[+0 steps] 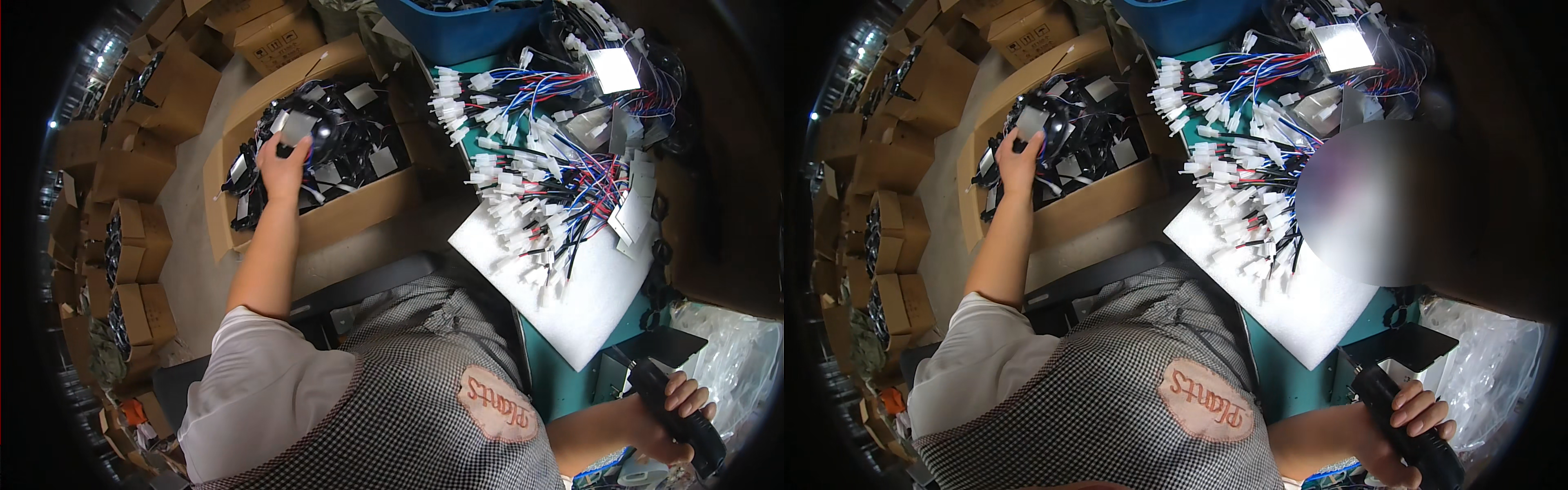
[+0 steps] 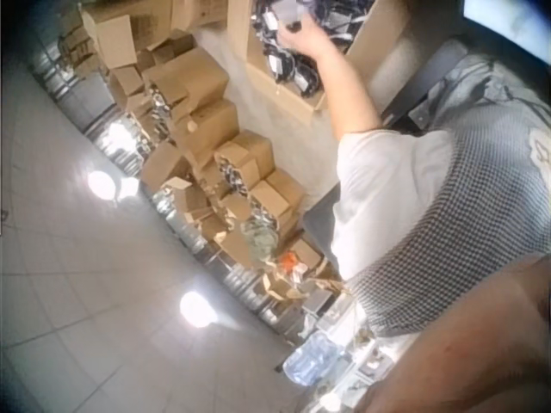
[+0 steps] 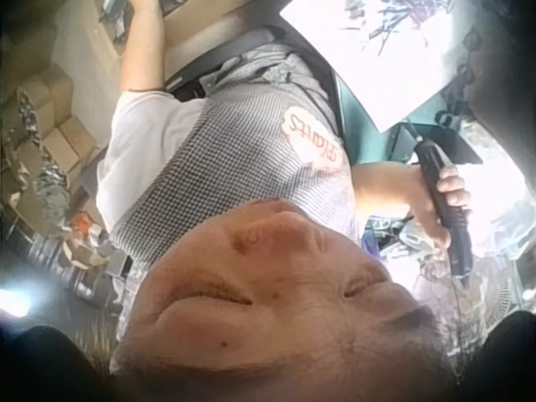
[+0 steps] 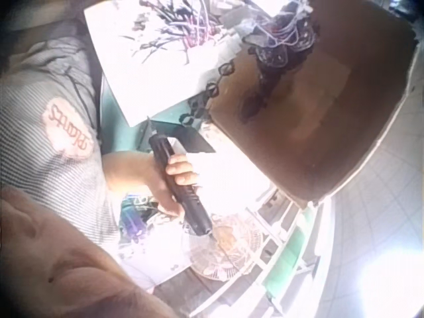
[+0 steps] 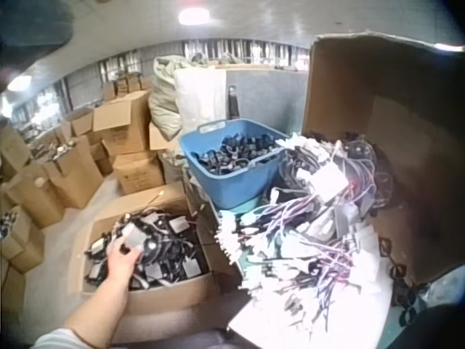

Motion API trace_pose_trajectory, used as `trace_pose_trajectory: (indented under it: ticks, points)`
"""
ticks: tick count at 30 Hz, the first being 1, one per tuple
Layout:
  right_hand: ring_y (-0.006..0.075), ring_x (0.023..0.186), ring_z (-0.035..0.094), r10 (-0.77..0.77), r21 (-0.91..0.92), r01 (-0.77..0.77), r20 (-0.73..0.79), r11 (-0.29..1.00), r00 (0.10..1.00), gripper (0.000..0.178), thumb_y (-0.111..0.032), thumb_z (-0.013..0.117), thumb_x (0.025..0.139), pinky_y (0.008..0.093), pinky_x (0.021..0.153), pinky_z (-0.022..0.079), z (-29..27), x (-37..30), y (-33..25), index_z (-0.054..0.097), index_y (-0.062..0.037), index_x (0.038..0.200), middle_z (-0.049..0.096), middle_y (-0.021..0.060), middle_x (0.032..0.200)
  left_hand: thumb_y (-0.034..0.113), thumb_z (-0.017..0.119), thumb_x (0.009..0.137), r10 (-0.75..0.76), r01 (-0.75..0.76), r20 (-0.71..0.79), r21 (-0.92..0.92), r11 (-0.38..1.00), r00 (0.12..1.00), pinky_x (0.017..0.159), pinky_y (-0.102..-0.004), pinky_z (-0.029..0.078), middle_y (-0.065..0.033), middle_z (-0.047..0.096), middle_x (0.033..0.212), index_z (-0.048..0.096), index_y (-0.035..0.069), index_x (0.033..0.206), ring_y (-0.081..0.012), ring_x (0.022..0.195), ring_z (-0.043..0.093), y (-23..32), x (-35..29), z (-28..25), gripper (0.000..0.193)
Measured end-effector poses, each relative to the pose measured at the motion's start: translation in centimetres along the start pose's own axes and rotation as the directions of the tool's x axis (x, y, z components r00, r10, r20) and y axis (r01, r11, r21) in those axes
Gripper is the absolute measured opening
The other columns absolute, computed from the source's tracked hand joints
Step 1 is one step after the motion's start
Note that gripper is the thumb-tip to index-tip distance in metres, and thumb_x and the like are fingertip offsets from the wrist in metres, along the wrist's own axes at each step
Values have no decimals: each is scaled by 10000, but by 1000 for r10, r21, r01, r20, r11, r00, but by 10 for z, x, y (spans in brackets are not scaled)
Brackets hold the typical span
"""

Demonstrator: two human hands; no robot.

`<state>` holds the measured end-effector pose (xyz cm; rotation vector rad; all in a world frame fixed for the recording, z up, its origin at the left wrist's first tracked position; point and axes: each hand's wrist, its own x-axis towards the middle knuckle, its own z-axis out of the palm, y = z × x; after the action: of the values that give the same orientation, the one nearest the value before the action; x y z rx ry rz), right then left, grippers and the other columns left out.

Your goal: Assembling electronic components by attaching metal plates to plastic housings using an electric screwdriver and connecting wiring harnesses.

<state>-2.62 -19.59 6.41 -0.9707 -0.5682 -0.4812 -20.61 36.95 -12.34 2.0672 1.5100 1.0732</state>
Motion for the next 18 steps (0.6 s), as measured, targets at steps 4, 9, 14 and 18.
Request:
trace_pose_trajectory:
  ticks: [4,9,14,18]
  points:
    - [148,601,490,35,-24,-35,1,999,999,630,-536,681,737,306,598,424,-2,-1,4,519,-6,1037,480,61,769,407,814,643,87,-88,18,208,974,996,1051,-417,331,-252,451,1303,586,27,1179,-382,1231,413,-38,3,2,695]
    - [151,596,486,74,-34,-74,-12,997,997,619,-526,647,777,313,597,427,-3,-5,5,528,-1,1081,474,65,785,341,837,617,291,-390,350,257,884,891,1039,-439,365,-233,338,1407,535,99,1269,-410,1263,378,12,-7,38,759]
    - [149,592,482,45,-67,-44,4,997,999,664,-554,665,770,301,595,423,-4,-11,2,524,-2,1111,472,59,776,381,840,621,209,-404,551,260,877,808,1090,-441,299,-253,199,1495,421,169,1399,-415,1350,268,45,-3,78,909]
    - [142,560,469,45,-108,-58,-120,992,992,667,-571,675,766,286,559,412,-7,-16,-1,506,-14,1092,464,49,749,344,767,724,419,-501,409,114,858,811,1070,-438,312,-236,360,1420,573,124,1255,-393,1304,341,73,6,91,606]
